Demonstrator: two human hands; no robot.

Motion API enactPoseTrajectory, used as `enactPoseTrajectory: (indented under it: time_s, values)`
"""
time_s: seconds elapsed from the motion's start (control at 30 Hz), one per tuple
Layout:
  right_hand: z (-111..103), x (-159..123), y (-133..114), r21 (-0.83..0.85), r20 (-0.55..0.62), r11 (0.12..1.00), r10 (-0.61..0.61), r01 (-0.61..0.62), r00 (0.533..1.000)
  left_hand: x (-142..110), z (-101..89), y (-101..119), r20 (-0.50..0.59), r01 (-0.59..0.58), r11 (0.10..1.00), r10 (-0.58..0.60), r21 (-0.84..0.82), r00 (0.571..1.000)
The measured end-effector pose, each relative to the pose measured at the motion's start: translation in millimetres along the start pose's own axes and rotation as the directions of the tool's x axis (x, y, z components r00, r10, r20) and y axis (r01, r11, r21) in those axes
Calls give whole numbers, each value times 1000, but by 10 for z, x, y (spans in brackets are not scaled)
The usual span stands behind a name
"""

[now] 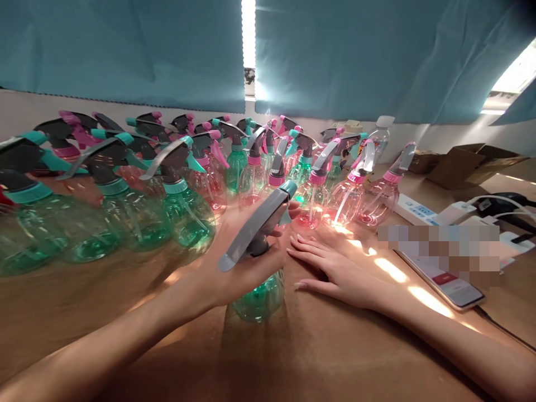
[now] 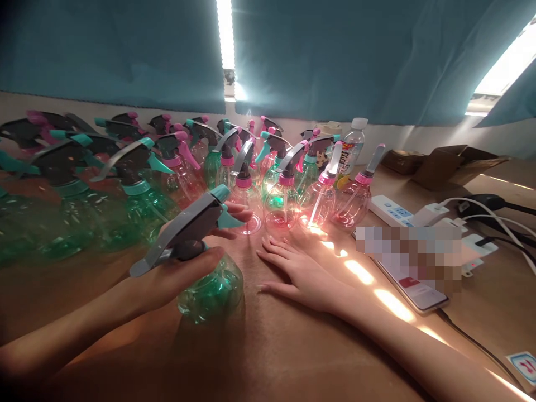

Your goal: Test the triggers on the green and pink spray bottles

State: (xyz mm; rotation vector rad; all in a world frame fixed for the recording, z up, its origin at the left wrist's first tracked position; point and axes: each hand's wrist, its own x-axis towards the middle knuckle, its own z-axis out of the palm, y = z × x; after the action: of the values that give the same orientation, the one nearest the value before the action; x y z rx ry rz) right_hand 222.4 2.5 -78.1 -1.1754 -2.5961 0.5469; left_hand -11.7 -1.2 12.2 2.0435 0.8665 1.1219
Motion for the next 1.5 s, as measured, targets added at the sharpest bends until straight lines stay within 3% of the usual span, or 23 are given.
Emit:
enactPoseTrajectory:
  time_s: [0.63,1.2,1.5]
  values:
    - [76,-19,100,79,-34,996,-34,37,999,-25,-63,-14,69,54,987,-65,149,995]
    - [37,-7,44,92,-45,995,-29,33,999,-19,5,-3,9,56,998,-56,29,998]
    - [56,-15,55,83,-40,996,-32,35,999,-18,-26,-1,16,7,998,-8,70,1000]
